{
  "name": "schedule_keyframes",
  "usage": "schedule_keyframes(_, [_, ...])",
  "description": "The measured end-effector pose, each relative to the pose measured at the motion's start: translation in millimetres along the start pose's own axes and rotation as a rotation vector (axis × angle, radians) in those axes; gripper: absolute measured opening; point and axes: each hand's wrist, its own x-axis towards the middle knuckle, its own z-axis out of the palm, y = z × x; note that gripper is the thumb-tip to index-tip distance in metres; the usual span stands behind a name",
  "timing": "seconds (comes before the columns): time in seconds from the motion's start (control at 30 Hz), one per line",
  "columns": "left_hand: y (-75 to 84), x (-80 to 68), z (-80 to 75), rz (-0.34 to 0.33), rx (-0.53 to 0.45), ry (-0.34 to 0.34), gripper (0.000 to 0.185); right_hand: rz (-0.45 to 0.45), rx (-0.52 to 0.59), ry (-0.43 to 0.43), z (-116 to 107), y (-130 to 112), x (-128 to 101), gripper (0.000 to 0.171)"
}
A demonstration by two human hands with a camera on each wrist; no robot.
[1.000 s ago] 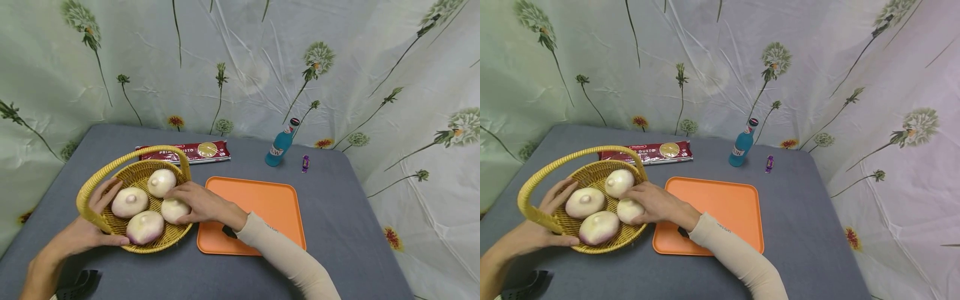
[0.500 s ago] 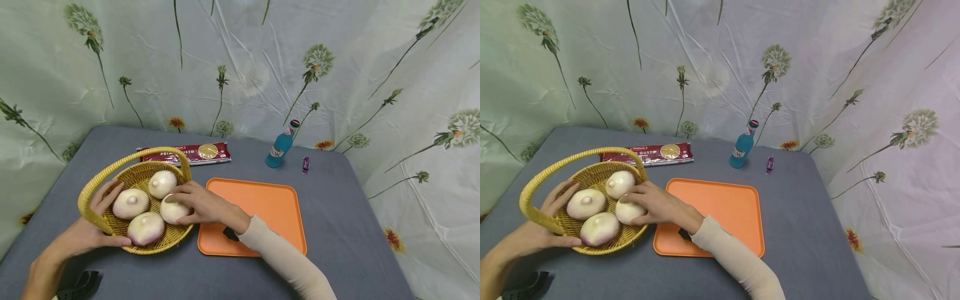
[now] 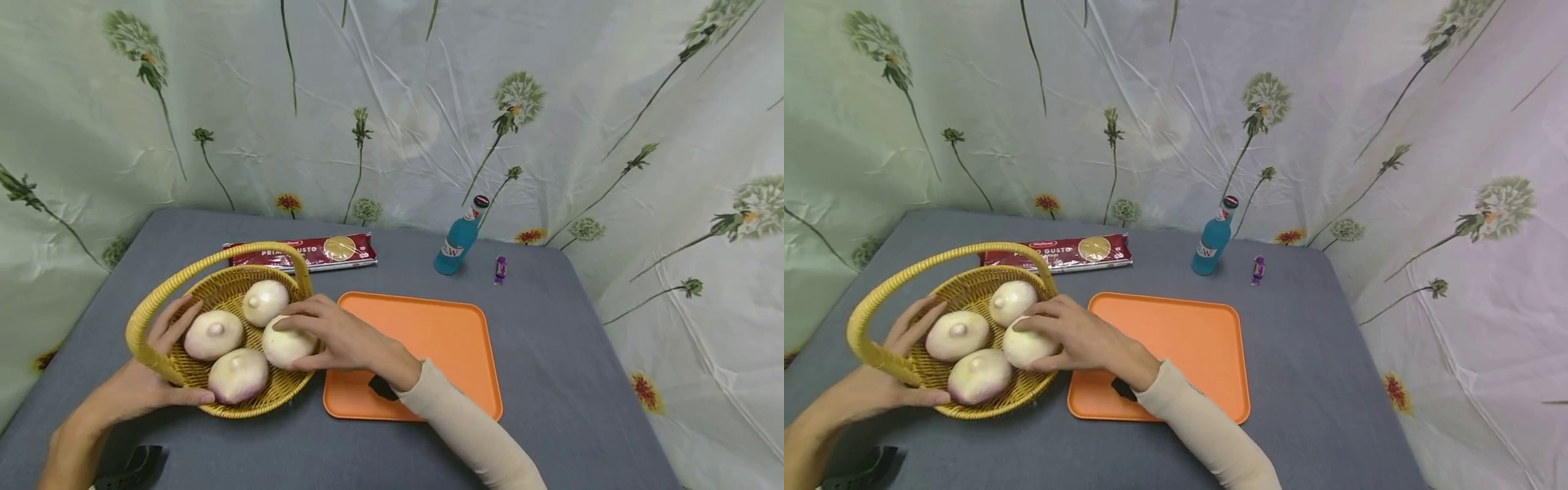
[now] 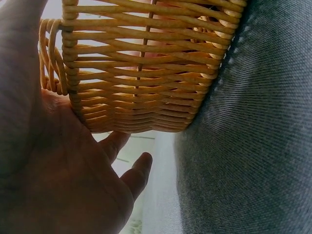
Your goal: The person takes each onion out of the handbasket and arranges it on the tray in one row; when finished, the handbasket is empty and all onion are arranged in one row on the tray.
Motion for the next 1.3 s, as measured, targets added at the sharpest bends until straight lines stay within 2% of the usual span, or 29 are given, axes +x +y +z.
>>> schedule_keyframes(0.73, [3.7,2.4,-1.3,-0.009,-0.028,-0.015,0.140,0.019,0.076,0.141,-21,-3,-23,0.054])
schedule_keyframes(1.0, [2.2,1.2,-0.5,-0.004,-0.013,-0.008,0.139,0.063,0.105,0.153,-29,-3,-34,0.053])
schedule_keyframes(1.3, [1.2,0.7,-1.1,-0.005,-0.026,-0.012,0.141,0.154,0.119,0.162,-30,1,-50,0.052])
